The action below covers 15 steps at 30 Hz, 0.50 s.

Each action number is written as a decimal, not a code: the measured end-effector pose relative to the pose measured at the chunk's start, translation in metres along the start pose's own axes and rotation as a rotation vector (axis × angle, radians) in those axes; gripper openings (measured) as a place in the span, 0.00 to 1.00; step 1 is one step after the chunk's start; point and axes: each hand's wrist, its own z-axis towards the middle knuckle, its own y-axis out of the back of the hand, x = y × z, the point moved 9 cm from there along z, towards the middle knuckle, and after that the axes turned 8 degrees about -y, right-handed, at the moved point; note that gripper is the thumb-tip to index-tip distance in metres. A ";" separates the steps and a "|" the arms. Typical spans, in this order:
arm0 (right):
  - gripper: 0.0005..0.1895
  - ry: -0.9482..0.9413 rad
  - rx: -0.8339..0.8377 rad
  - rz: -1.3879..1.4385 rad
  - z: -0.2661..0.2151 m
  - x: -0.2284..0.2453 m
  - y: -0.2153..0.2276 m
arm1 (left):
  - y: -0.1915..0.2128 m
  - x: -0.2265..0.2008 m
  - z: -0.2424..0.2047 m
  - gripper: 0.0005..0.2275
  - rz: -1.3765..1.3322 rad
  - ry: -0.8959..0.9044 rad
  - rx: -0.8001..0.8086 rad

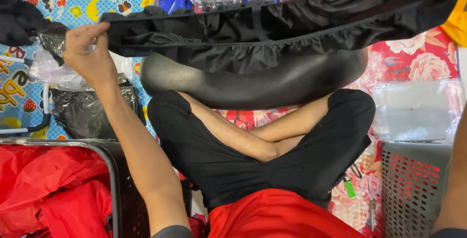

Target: Cleaning a motorcycle seat cover with a sponge and then fitting it onto the seat

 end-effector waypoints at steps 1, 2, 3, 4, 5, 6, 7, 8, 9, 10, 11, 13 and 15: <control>0.01 0.020 -0.051 -0.027 -0.006 0.010 -0.001 | 0.002 -0.004 0.005 0.11 0.003 -0.001 -0.003; 0.01 0.036 -0.097 -0.053 -0.014 0.019 -0.004 | 0.009 -0.012 0.007 0.10 -0.056 -0.043 -0.054; 0.02 0.053 -0.142 -0.079 -0.022 0.029 -0.008 | 0.016 -0.020 0.009 0.09 -0.115 -0.085 -0.105; 0.03 0.072 -0.189 -0.105 -0.041 0.043 -0.011 | 0.020 -0.018 0.001 0.09 -0.111 -0.082 -0.106; 0.04 0.092 -0.235 -0.130 -0.061 0.058 -0.016 | 0.025 -0.010 -0.009 0.07 -0.138 -0.016 -0.142; 0.05 0.110 -0.287 -0.156 -0.083 0.073 -0.019 | 0.027 -0.002 -0.017 0.07 -0.171 0.047 -0.177; 0.06 0.129 -0.338 -0.183 -0.106 0.101 -0.025 | 0.025 0.012 -0.034 0.07 -0.172 0.046 -0.177; 0.07 0.148 -0.385 -0.210 -0.130 0.134 -0.032 | 0.021 0.043 -0.059 0.11 -0.311 0.249 -0.217; 0.07 0.168 -0.431 -0.237 -0.152 0.170 -0.039 | 0.015 0.072 -0.087 0.16 -0.449 0.452 -0.254; 0.08 0.189 -0.474 -0.265 -0.163 0.178 -0.051 | 0.013 0.075 -0.102 0.16 -0.448 0.458 -0.255; 0.09 0.211 -0.517 -0.292 -0.173 0.188 -0.056 | 0.004 0.083 -0.122 0.14 -0.452 0.571 -0.202; 0.10 0.229 -0.561 -0.326 -0.183 0.200 -0.059 | -0.012 0.098 -0.151 0.13 -0.461 0.686 -0.141; 0.11 0.149 -0.434 -0.476 -0.185 0.197 -0.091 | -0.022 0.115 -0.177 0.10 -0.356 0.771 -0.007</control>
